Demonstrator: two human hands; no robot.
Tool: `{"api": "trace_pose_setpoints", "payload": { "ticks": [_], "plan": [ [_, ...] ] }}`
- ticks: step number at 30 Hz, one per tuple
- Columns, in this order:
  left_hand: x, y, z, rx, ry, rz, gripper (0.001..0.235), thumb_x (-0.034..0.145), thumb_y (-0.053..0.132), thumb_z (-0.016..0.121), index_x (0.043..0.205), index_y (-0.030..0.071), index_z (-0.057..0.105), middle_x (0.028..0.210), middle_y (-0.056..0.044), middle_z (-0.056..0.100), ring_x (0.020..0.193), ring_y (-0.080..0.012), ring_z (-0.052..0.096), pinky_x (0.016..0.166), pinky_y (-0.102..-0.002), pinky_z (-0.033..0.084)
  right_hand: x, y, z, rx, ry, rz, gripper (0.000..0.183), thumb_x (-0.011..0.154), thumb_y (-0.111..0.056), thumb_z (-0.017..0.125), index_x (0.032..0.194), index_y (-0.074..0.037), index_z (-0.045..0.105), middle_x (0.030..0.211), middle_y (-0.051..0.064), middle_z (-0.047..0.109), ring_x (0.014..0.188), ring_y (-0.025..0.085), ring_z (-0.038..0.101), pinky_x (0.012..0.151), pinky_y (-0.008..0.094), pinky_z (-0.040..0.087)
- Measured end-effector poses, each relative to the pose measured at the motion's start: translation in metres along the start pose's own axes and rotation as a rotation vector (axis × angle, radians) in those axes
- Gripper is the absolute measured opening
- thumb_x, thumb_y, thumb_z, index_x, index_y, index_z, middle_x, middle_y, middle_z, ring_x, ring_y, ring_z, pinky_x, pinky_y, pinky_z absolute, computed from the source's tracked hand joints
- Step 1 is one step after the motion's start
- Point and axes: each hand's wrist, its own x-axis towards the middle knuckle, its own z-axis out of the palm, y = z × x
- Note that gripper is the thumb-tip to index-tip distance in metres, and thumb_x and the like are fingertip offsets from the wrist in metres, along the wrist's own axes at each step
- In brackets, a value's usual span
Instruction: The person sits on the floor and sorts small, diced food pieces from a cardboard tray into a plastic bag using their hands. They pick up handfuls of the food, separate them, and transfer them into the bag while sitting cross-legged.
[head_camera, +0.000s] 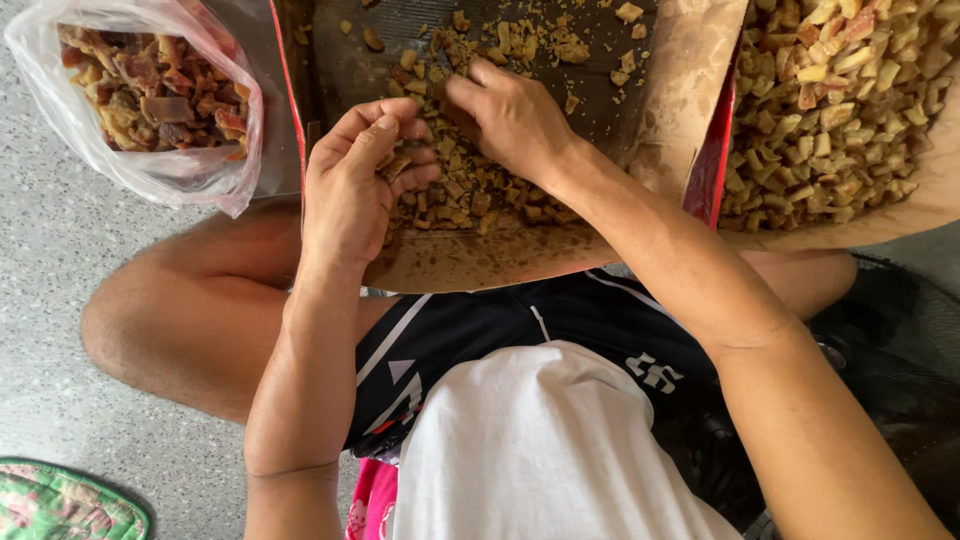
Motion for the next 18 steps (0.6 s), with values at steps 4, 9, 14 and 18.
{"api": "trace_pose_setpoints", "payload": {
  "ticks": [4, 9, 14, 18],
  "plan": [
    [-0.001, -0.003, 0.0, -0.02, 0.048, 0.05, 0.019, 0.105, 0.007, 0.056, 0.121, 0.003, 0.064, 0.112, -0.007, 0.067, 0.099, -0.0171, 0.069, 0.09, -0.033, 0.062, 0.0, 0.008, 0.003, 0.145, -0.035, 0.14, 0.017, 0.104, -0.014, 0.075, 0.106, -0.001, 0.065, 0.097, 0.012, 0.069, 0.077, 0.021, 0.07, 0.065, 0.031, 0.063],
    [-0.001, -0.011, 0.007, 0.0, 0.045, 0.101, 0.02, 0.106, 0.002, 0.058, 0.125, 0.001, 0.063, 0.118, -0.006, 0.065, 0.103, -0.0161, 0.067, 0.095, -0.031, 0.06, -0.003, -0.004, -0.006, 0.156, 0.016, 0.006, 0.024, 0.101, -0.017, 0.073, 0.114, 0.001, 0.065, 0.101, 0.014, 0.069, 0.079, 0.022, 0.07, 0.067, 0.034, 0.064],
    [-0.016, -0.017, 0.022, 0.481, 0.074, 0.458, 0.026, 0.108, -0.002, 0.062, 0.134, 0.0, 0.062, 0.128, -0.012, 0.066, 0.118, -0.0212, 0.063, 0.105, -0.034, 0.054, 0.002, -0.026, -0.027, 0.548, -0.139, 0.393, 0.024, 0.102, -0.029, 0.07, 0.107, -0.005, 0.068, 0.088, 0.009, 0.071, 0.073, 0.024, 0.066, 0.063, 0.04, 0.056],
    [-0.036, -0.017, 0.037, 0.953, -0.056, 0.816, 0.024, 0.11, 0.0, 0.061, 0.133, 0.004, 0.065, 0.146, -0.017, 0.056, 0.145, -0.0334, 0.05, 0.122, -0.046, 0.048, -0.009, -0.043, -0.026, 2.204, -0.146, 0.606, 0.03, 0.108, -0.024, 0.047, 0.111, 0.0, 0.065, 0.093, 0.01, 0.067, 0.078, 0.016, 0.068, 0.07, 0.032, 0.064]
  ]
}}
